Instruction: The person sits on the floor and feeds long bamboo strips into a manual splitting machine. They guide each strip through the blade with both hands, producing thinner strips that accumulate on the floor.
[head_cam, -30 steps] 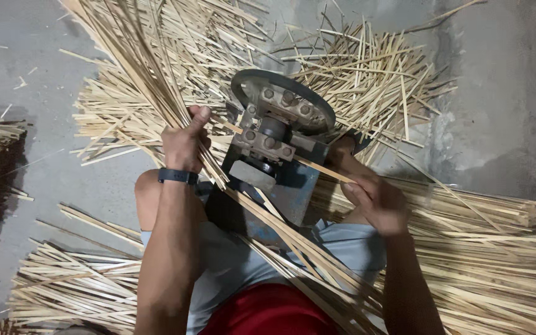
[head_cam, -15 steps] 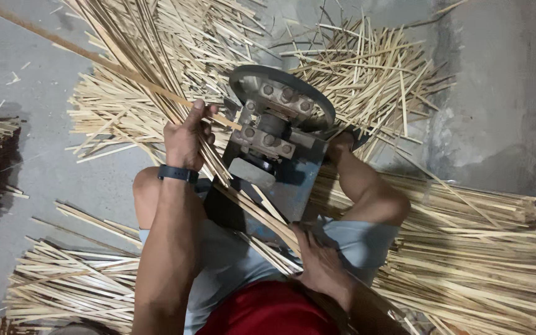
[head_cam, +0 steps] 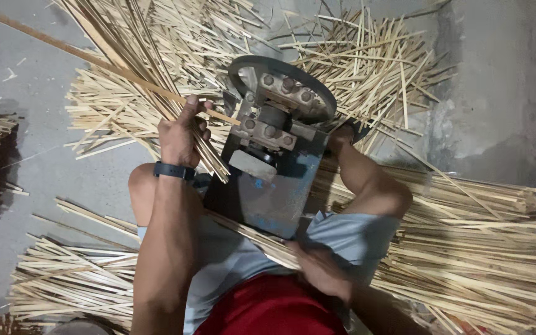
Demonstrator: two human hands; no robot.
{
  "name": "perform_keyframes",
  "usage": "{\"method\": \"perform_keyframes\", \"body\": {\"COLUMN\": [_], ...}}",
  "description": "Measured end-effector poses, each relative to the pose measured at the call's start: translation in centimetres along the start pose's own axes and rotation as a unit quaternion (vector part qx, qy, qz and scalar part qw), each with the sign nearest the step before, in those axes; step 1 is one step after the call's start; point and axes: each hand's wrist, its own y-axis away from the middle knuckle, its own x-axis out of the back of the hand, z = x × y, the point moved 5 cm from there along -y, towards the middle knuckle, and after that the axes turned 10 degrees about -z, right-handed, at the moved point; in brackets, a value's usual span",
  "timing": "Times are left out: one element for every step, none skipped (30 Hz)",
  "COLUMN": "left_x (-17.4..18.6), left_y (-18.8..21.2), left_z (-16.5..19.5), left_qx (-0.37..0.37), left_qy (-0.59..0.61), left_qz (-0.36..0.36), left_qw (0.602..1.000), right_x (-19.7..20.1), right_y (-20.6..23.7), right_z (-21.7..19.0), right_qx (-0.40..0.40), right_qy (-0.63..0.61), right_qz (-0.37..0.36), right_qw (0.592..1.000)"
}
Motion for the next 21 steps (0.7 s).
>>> {"method": "perform_keyframes", "body": {"left_x": [0.0,0.1,0.1,0.2,0.3,0.2,0.0,-0.3,-0.9,-2.5,-4.4,-6.5,-7.5,-8.6,-9.7,-10.8,-11.7,-12.5,-13.2,-13.8,-14.3], "left_y": [0.0,0.0,0.0,-0.1,-0.1,0.1,0.9,1.7,2.7,4.1,5.8,7.3,7.6,7.7,7.7,7.9,8.0,8.1,8.4,8.8,9.3], "left_z": [0.3,0.8,1.6,2.7,4.1,5.3,6.8,8.5,10.0,11.8,13.0,13.5,13.6,13.4,13.0,12.7,12.3,11.8,11.3,10.7,10.2], "left_qx": [-0.029,-0.058,-0.088,-0.109,-0.13,-0.15,-0.17,-0.188,-0.205,-0.311,-0.403,-0.475,-0.444,-0.412,-0.38,-0.384,-0.387,-0.39,-0.403,-0.415,-0.427], "left_qy": [-0.015,-0.031,-0.046,-0.023,-0.001,0.022,-0.066,-0.154,-0.241,-0.375,-0.499,-0.608,-0.645,-0.68,-0.711,-0.735,-0.759,-0.781,-0.782,-0.784,-0.785], "left_qz": [0.001,0.003,0.005,0.007,0.008,0.011,0.022,0.032,0.045,0.036,0.025,0.011,-0.008,-0.028,-0.049,-0.05,-0.054,-0.057,-0.068,-0.079,-0.09], "left_qw": [0.999,0.998,0.995,0.994,0.991,0.988,0.983,0.969,0.948,0.872,0.767,0.636,0.622,0.606,0.59,0.556,0.521,0.485,0.471,0.455,0.44], "right_x": [0.6,1.5,2.5,4.0,5.8,7.5,8.6,9.7,10.6,11.5,12.3,13.0,13.7,14.2,14.6,15.0,15.2,15.3,15.1,14.9,14.7], "right_y": [0.0,0.3,0.9,1.7,2.8,3.8,4.2,4.6,4.9,5.2,5.5,5.8,6.2,6.4,6.5,6.6,6.7,6.5,6.2,5.9,5.7], "right_z": [0.3,0.7,1.2,1.9,2.8,3.4,3.6,3.6,3.5,3.5,3.5,3.4,3.6,3.6,3.7,3.3,3.0,2.5,2.1,1.7,1.4], "right_qx": [0.04,0.08,0.121,0.152,0.183,0.213,0.226,0.239,0.253,0.238,0.223,0.208,0.192,0.176,0.159,0.167,0.174,0.18,0.186,0.192,0.197], "right_qy": [0.061,0.122,0.183,0.157,0.129,0.101,0.095,0.088,0.083,0.084,0.086,0.089,0.047,0.004,-0.038,0.014,0.065,0.114,0.163,0.211,0.257], "right_qz": [0.021,0.039,0.059,0.066,0.074,0.079,0.071,0.063,0.056,0.054,0.052,0.049,0.063,0.079,0.096,0.142,0.188,0.235,0.281,0.325,0.369], "right_qw": [0.997,0.989,0.974,0.974,0.972,0.969,0.967,0.965,0.962,0.966,0.97,0.973,0.978,0.981,0.982,0.976,0.964,0.948,0.927,0.902,0.871]}}
